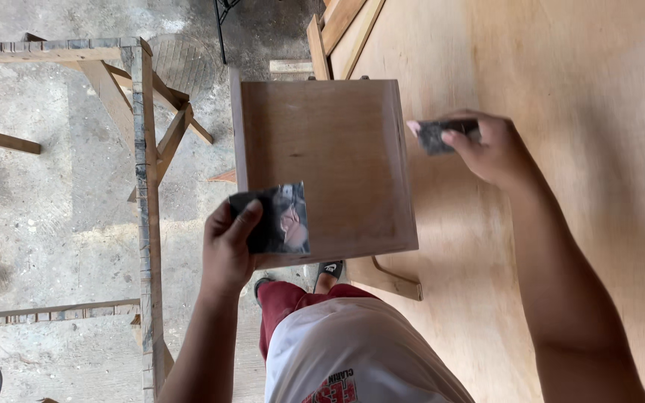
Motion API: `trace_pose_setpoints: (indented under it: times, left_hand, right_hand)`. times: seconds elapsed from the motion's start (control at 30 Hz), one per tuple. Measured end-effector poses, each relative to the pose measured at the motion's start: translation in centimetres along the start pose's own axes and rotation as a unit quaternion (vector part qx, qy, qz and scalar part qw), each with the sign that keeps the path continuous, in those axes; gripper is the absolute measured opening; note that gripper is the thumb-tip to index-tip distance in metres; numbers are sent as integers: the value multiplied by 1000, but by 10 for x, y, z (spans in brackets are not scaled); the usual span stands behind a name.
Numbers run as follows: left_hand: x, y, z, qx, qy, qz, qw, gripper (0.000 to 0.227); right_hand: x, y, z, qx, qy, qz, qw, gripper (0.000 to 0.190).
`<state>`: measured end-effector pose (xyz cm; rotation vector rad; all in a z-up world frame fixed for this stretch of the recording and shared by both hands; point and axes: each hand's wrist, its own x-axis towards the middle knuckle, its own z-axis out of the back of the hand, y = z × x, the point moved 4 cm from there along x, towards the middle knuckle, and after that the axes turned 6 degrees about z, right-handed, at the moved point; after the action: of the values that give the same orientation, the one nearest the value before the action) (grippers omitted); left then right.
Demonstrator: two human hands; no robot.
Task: The person mixes a white paste with a dark substance on a small black card using a screwdriver, then applies the mixture to a wooden drawer using the card as a spreader. The person smooths the filler across the drawer surface.
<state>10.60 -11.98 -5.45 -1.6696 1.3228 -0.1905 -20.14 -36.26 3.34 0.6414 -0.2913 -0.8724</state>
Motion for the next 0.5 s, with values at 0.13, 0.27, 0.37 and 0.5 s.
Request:
trace_pose_setpoints:
  times: [0.13,0.27,0.37,0.5]
  left_hand:
    - [-2,14,3,138,-59,17,988,16]
    - [4,13,4,216,-60,-21,974,20]
    - [9,18,12,141,-54,-32,988,18]
    - [10,19,14,92,-54,-31,994,19]
  right_hand:
    - [73,4,2,-65,50,16,996,28]
    - [112,5,2,-118,114,-60,985,33]
    - [126,-1,-3,-152,137,-50,978,33]
    - [131,-7,-7,-163,151,-25,975,34]
